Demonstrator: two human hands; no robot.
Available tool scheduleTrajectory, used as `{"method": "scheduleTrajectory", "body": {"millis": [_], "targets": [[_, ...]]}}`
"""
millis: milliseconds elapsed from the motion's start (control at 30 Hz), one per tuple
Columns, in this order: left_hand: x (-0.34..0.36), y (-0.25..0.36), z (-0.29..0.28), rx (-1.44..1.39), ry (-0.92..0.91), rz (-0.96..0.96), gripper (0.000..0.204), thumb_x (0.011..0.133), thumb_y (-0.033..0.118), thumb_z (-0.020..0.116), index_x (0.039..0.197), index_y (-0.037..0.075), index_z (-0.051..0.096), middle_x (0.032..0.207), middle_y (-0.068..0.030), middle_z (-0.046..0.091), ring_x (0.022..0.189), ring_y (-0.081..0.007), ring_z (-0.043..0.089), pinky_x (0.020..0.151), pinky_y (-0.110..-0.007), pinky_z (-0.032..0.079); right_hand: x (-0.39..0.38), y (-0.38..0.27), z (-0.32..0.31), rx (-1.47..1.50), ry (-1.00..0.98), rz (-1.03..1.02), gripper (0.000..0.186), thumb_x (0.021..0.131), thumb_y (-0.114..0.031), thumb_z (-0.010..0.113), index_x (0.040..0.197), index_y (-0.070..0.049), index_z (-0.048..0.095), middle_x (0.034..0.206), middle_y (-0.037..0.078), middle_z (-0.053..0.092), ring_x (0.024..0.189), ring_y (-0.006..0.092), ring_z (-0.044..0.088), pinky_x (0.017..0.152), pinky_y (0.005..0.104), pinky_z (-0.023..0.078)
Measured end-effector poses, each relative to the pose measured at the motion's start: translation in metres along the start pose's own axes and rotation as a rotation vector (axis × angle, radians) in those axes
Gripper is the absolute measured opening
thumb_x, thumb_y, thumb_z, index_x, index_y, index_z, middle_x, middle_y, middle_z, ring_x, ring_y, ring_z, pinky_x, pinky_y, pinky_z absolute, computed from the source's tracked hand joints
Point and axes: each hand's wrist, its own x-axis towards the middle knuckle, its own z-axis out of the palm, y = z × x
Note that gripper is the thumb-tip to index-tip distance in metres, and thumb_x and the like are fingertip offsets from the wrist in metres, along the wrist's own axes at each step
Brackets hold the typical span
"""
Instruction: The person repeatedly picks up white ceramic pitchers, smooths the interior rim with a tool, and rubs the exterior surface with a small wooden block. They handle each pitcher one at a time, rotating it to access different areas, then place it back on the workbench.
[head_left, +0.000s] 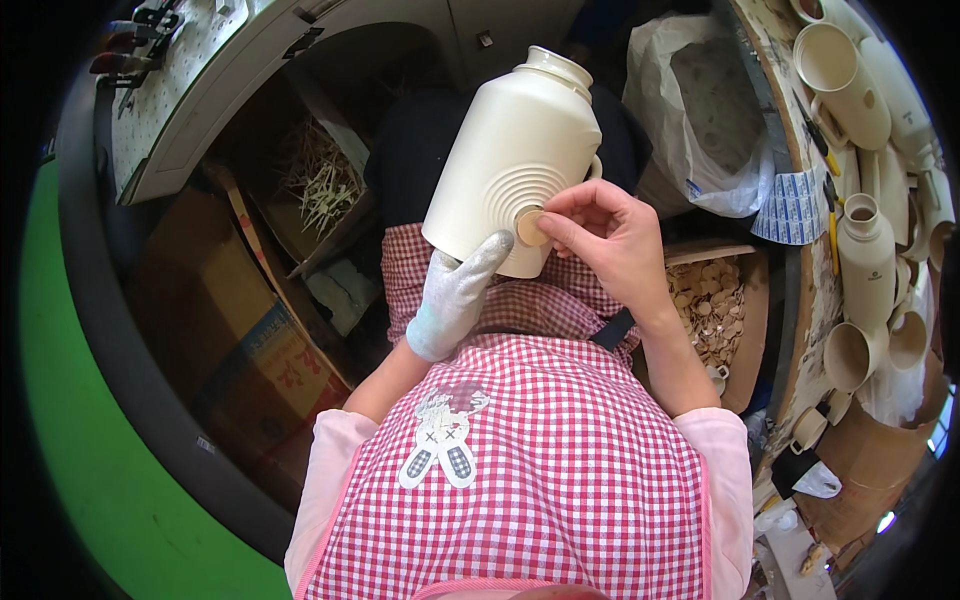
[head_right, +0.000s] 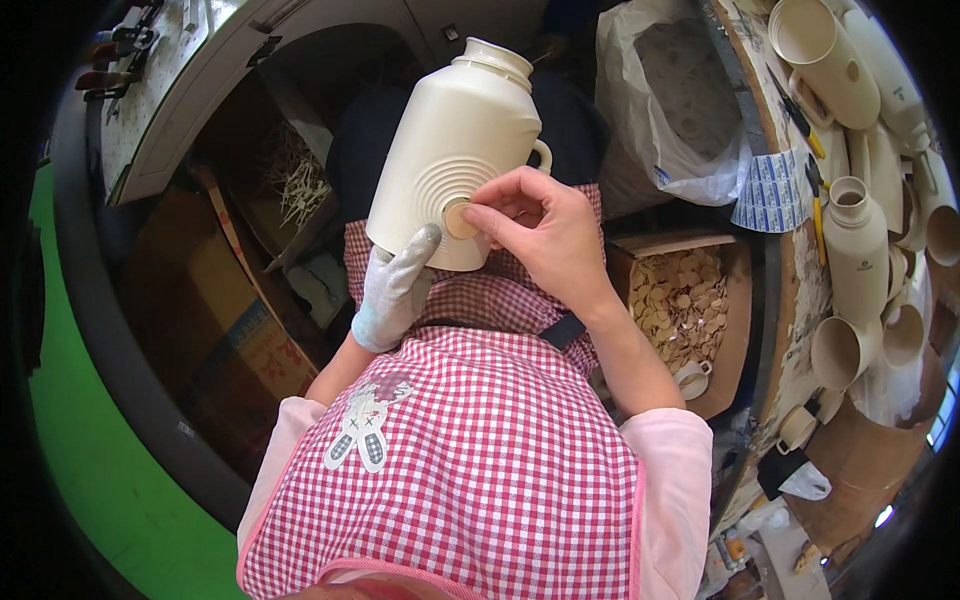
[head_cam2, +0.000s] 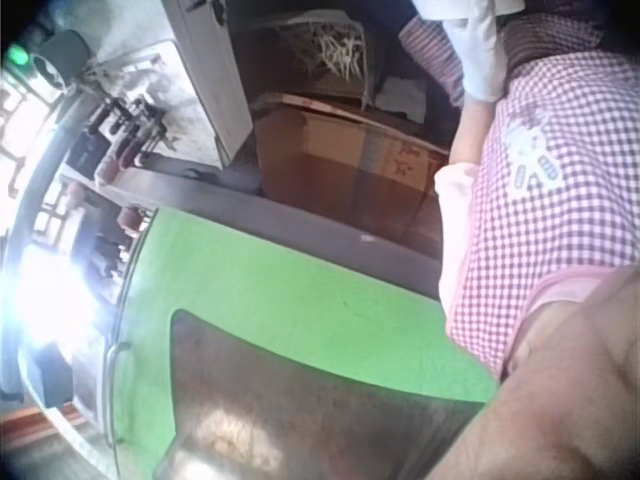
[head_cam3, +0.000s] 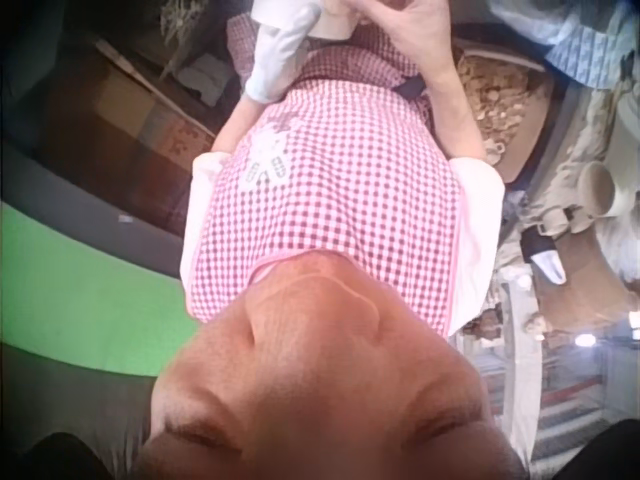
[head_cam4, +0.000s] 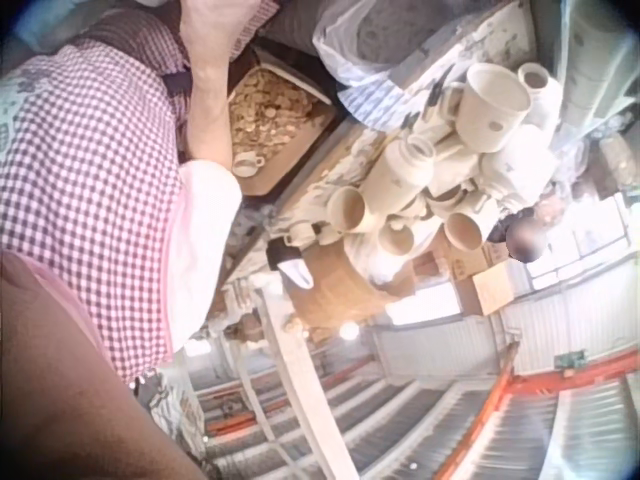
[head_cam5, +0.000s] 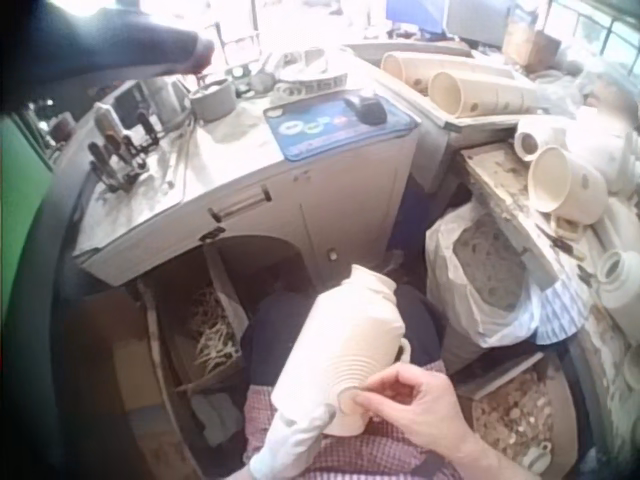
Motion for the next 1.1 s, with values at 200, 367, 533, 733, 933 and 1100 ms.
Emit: {"method": "scheduleTrajectory", "body": {"millis": [200, 367, 533, 733, 933, 1100], "targets": [[0.005, 0.004, -0.009, 0.084, -0.012, 0.009, 0.046, 0.103, 0.016, 0.067, 0.145, 0.005, 0.053, 0.137, -0.0087, 0.063, 0.124, -0.0183, 0.061, 0.107, -0.034, 0.048, 0.005, -0.005, 0.004, -0.19, -0.013, -0.107, 0.013, 0.092, -0.005, 0.08, 0.102, 0.0, 0.073, 0.094, 0.005, 0.076, 0.08, 0.0081, 0.071, 0.073, 0.0207, 0.058], [0.005, 0.0, -0.009, 0.033, 0.013, 0.035, 0.043, 0.102, 0.017, 0.07, 0.141, 0.002, 0.057, 0.132, -0.0092, 0.066, 0.119, -0.0168, 0.064, 0.101, -0.032, 0.052, 0.002, -0.008, 0.008, -0.224, 0.024, -0.118, 0.013, 0.091, -0.005, 0.08, 0.101, 0.001, 0.073, 0.092, 0.005, 0.075, 0.08, 0.0082, 0.071, 0.074, 0.0209, 0.058], [0.009, -0.008, -0.001, 0.172, 0.128, 0.2, 0.039, 0.099, 0.015, 0.074, 0.134, 0.002, 0.063, 0.124, -0.0098, 0.07, 0.109, -0.0174, 0.068, 0.095, -0.03, 0.055, 0.002, 0.0, 0.014, -0.284, 0.062, -0.168, 0.012, 0.091, -0.006, 0.081, 0.098, 0.0, 0.073, 0.086, 0.003, 0.074, 0.076, 0.0062, 0.068, 0.07, 0.0196, 0.055], [0.013, -0.013, 0.008, 0.12, 0.203, 0.268, 0.038, 0.097, 0.014, 0.077, 0.131, 0.002, 0.065, 0.121, -0.0102, 0.072, 0.106, -0.0175, 0.07, 0.091, -0.03, 0.056, 0.003, 0.012, 0.012, -0.06, 0.083, 0.041, 0.018, 0.092, -0.018, 0.082, 0.094, -0.003, 0.074, 0.081, 0.001, 0.072, 0.066, 0.0035, 0.061, 0.06, 0.0176, 0.047], [0.01, -0.017, 0.004, 0.213, 0.158, 0.276, 0.039, 0.097, 0.014, 0.077, 0.131, 0.001, 0.064, 0.121, -0.0102, 0.071, 0.106, -0.0173, 0.07, 0.092, -0.03, 0.056, -0.008, 0.027, 0.005, 0.173, 0.046, 0.234, 0.023, 0.092, -0.023, 0.083, 0.092, -0.003, 0.072, 0.08, 0.0, 0.071, 0.068, 0.005, 0.061, 0.061, 0.0193, 0.047], [0.015, -0.012, -0.005, 0.249, 0.177, 0.283, 0.037, 0.098, 0.014, 0.075, 0.131, 0.0, 0.064, 0.122, -0.0107, 0.071, 0.107, -0.0178, 0.069, 0.093, -0.03, 0.056, 0.019, 0.044, 0.012, -0.119, 0.151, 0.156, 0.046, 0.08, -0.036, 0.092, 0.074, -0.009, 0.055, 0.074, 0.0, 0.062, 0.067, 0.008, 0.058, 0.058, 0.0252, 0.049]]}}
